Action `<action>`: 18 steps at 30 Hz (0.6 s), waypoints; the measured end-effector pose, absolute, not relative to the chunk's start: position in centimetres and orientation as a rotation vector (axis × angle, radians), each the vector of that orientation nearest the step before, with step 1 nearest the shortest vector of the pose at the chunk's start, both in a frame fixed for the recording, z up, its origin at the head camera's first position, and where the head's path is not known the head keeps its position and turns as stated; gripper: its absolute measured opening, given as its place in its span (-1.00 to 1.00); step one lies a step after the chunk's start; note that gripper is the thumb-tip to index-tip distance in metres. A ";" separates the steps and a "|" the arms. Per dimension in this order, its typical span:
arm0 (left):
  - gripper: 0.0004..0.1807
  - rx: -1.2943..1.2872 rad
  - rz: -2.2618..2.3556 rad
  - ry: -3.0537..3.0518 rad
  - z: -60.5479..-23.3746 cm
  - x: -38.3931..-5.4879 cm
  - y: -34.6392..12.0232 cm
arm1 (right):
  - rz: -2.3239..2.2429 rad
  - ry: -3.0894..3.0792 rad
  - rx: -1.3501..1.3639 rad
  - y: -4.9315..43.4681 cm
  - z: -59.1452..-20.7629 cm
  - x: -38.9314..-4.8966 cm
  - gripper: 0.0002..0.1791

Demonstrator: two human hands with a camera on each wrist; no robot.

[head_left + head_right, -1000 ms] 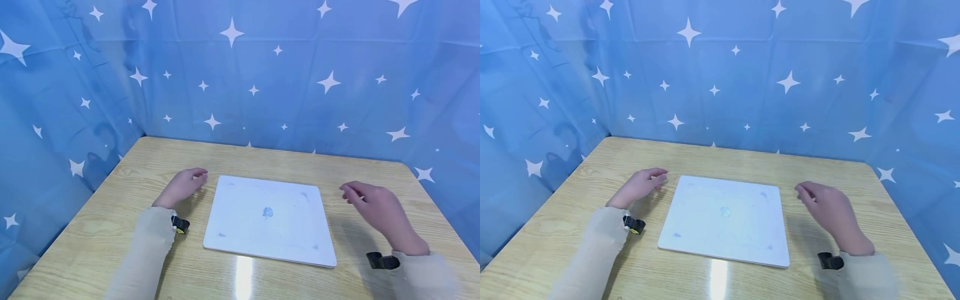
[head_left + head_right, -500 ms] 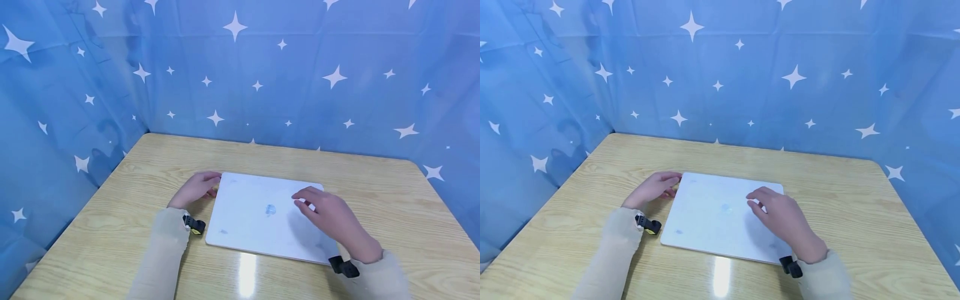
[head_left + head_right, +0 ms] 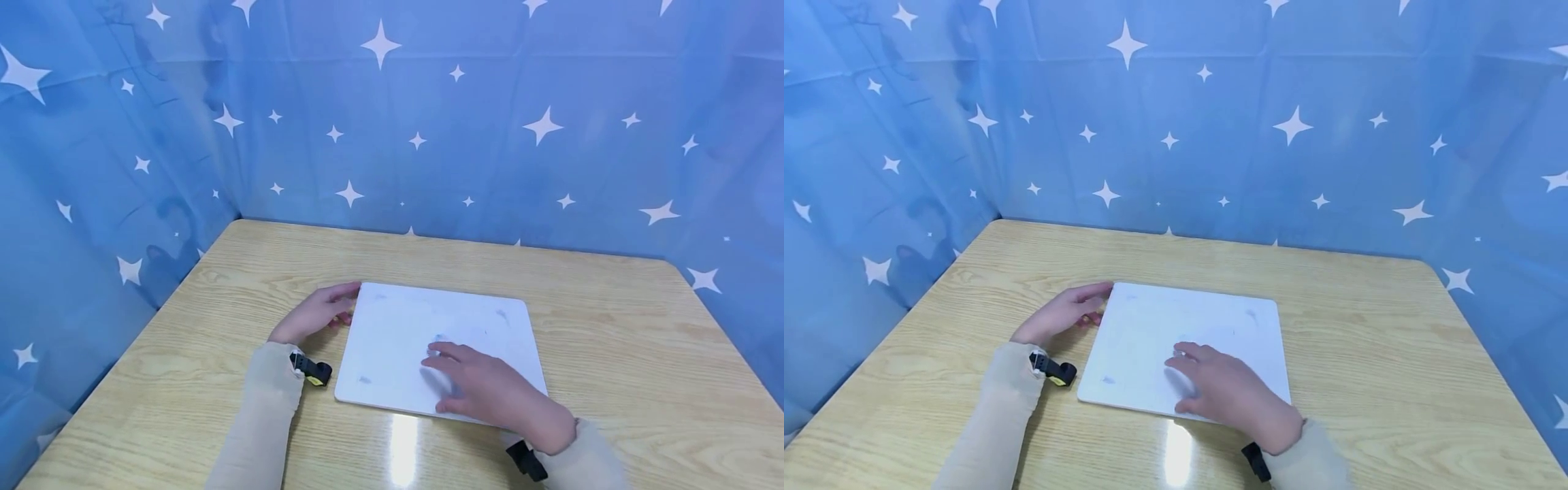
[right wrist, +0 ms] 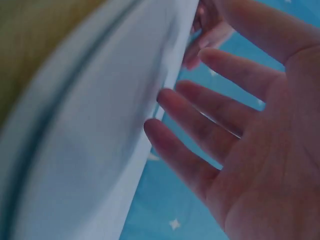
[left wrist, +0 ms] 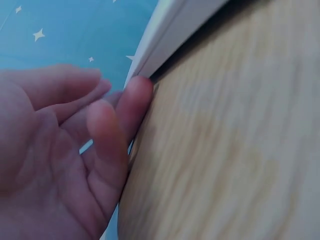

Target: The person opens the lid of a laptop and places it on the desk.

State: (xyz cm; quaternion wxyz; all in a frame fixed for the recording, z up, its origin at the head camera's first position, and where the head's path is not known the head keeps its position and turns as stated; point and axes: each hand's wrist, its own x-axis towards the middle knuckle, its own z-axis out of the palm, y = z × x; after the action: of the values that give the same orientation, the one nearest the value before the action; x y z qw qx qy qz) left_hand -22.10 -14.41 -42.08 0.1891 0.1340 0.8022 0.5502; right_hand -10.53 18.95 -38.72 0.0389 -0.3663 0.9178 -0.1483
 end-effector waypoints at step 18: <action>-0.34 0.380 1.434 2.298 -42.1 -22.5 -14.3 | -0.186 2.819 -1.287 17.9 -39.5 -10.3 -0.26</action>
State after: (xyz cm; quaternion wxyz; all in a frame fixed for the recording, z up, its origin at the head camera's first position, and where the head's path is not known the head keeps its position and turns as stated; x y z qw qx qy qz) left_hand -22.49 -14.29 -42.07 0.2015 0.1362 0.8229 0.5135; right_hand -10.33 17.88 -39.52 0.0188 -0.4145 0.9079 -0.0598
